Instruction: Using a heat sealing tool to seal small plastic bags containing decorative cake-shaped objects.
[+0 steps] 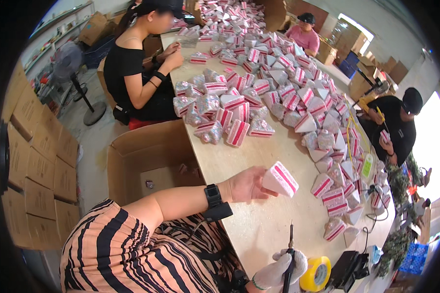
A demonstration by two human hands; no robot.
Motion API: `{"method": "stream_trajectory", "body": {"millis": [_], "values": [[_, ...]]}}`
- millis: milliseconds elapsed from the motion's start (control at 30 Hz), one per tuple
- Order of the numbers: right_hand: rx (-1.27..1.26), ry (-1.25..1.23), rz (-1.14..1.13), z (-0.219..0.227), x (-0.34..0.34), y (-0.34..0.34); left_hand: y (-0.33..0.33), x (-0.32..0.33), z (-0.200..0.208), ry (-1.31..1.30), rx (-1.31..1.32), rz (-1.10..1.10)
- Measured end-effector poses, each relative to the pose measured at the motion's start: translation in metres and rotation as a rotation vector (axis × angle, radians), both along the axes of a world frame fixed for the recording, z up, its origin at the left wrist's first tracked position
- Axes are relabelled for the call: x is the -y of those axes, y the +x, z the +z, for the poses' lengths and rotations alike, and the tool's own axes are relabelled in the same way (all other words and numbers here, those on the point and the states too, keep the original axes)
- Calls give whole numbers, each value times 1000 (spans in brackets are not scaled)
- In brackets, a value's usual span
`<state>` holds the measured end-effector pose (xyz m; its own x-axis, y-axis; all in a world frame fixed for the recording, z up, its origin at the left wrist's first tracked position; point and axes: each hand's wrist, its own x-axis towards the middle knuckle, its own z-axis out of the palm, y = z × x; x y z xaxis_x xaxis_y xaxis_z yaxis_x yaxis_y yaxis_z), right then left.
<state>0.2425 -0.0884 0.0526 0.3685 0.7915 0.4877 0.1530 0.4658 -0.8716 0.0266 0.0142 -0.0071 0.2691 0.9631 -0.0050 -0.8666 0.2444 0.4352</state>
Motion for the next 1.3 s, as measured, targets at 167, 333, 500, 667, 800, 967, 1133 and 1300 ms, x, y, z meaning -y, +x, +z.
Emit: {"method": "stream_trajectory", "body": {"millis": [167, 333, 500, 667, 800, 967, 1133, 1300], "values": [[43, 80, 95, -1, -1, 3, -1, 8, -9, -21, -35, -72], [15, 93, 87, 1, -2, -1, -2, 11, -3, 31, -145, -23], [33, 63, 178, 1, -8, -1, 1, 14, 4, 204, -411, 103], [-3, -1, 277, -2, -12, -1, -3, 19, -1, 264, -727, 66], [-52, -81, 290, -8, -15, -4, -9, 19, -2, 297, -763, 29], [-67, -107, 319, -20, -24, -9, -3, 21, 1, 71, -702, -5], [-78, -114, 318, -23, -31, -8, -3, 20, 8, -9, -597, -22], [-81, -151, 342, -22, -32, -5, -4, 21, 13, 46, -713, 5]]}}
